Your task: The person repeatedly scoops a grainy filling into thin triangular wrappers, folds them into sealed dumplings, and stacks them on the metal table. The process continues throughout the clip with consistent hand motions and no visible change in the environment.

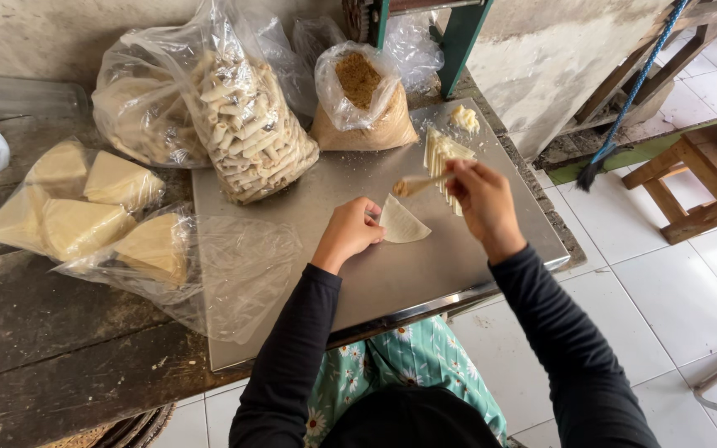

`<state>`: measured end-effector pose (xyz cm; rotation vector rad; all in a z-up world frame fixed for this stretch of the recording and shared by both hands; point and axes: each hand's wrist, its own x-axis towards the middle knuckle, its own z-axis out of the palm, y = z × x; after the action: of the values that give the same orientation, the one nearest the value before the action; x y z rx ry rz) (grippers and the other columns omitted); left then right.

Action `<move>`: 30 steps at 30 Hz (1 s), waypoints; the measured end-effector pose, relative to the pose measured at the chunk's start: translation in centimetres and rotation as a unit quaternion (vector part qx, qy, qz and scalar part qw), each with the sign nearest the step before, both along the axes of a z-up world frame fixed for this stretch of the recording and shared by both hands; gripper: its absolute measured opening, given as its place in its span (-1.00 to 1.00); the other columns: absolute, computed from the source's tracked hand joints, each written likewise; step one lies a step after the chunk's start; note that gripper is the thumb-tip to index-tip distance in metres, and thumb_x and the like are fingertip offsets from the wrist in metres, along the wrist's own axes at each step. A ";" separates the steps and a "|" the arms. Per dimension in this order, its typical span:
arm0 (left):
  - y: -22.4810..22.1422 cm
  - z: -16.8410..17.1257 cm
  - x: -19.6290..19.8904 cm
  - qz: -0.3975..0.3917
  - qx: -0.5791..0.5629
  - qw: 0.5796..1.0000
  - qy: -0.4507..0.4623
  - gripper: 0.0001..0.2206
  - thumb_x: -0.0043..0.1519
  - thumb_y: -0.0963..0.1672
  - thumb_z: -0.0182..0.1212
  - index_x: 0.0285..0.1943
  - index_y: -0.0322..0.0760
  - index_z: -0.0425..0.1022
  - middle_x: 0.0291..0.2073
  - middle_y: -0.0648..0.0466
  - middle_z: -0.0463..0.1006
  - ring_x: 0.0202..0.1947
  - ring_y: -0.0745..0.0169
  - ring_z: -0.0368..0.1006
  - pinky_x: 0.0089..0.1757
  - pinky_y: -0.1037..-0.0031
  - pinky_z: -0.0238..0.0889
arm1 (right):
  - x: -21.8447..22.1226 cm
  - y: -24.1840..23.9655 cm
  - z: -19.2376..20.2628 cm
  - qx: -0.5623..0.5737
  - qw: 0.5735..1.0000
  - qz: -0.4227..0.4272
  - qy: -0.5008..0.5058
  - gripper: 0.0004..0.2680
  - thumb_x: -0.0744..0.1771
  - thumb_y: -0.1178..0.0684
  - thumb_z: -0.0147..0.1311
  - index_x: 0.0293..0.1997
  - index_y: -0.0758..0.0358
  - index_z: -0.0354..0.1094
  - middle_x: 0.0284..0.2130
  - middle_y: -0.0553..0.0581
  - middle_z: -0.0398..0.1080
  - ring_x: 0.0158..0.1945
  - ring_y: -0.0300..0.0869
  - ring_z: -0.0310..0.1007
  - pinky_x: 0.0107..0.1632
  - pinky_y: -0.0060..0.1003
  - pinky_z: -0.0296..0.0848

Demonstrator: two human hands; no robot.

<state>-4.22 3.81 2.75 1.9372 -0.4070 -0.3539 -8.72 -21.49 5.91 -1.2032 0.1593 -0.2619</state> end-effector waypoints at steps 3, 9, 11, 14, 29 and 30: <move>0.0 0.4 -0.1 -0.007 0.003 1.000 0.005 -0.67 0.02 -0.24 0.35 -0.02 -0.49 0.49 -0.44 -0.06 0.67 -0.47 0.27 0.62 -0.37 0.50 0.43 | -2.1 1.2 -2.6 -0.043 0.998 -0.009 -0.035 -0.82 0.43 0.14 0.00 0.03 0.51 0.41 -0.19 0.13 0.48 -0.26 -0.27 0.43 -0.13 -0.39 0.45; 0.1 0.8 -0.2 0.001 0.005 1.000 0.012 -0.67 0.00 -0.26 0.34 -0.03 -0.49 0.50 -0.44 -0.07 0.67 -0.48 0.28 0.62 -0.38 0.51 0.43 | -5.6 3.7 -4.6 -0.252 0.962 -0.046 -0.095 -0.87 0.43 0.17 0.01 0.00 0.43 0.43 -0.19 0.11 0.50 -0.22 -0.30 0.48 -0.09 -0.39 0.50; 0.0 0.6 -0.1 0.007 -0.001 1.000 0.023 -0.69 0.01 -0.26 0.33 -0.04 -0.49 0.51 -0.44 -0.07 0.66 -0.47 0.27 0.62 -0.38 0.50 0.45 | -6.6 4.6 -4.5 -0.316 0.937 -0.039 -0.143 -0.91 0.42 0.21 0.02 -0.04 0.40 0.43 -0.13 0.12 0.46 -0.20 -0.28 0.49 -0.11 -0.39 0.51; -0.1 0.4 0.1 0.012 -0.002 1.000 0.028 -0.70 0.02 -0.27 0.30 -0.04 -0.50 0.51 -0.42 -0.07 0.66 -0.45 0.26 0.64 -0.37 0.50 0.48 | -7.7 5.2 -3.7 -0.421 0.885 -0.036 -0.196 -0.92 0.39 0.27 0.07 -0.06 0.35 0.46 -0.12 0.12 0.45 -0.20 -0.24 0.50 -0.11 -0.39 0.51; 0.2 1.0 0.0 0.009 0.015 1.000 0.016 -0.68 0.02 -0.27 0.28 -0.02 -0.49 0.50 -0.43 -0.08 0.68 -0.44 0.27 0.65 -0.35 0.51 0.47 | -10.6 3.5 -3.0 -0.530 0.816 -0.017 -0.230 -0.86 0.33 0.36 0.12 -0.07 0.32 0.48 -0.09 0.12 0.45 -0.17 -0.19 0.54 -0.10 -0.36 0.57; 0.1 1.1 -0.1 0.008 0.017 1.000 0.014 -0.68 0.02 -0.27 0.28 -0.02 -0.48 0.50 -0.43 -0.08 0.68 -0.45 0.27 0.64 -0.36 0.51 0.46 | -10.7 3.4 -3.0 -0.525 0.819 -0.025 -0.230 -0.86 0.33 0.36 0.11 -0.07 0.32 0.48 -0.09 0.12 0.45 -0.18 -0.19 0.53 -0.10 -0.36 0.56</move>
<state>-4.32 3.92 3.85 1.9644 -0.3694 -0.3790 -19.46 -18.06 2.95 -2.1883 -0.4486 -0.7368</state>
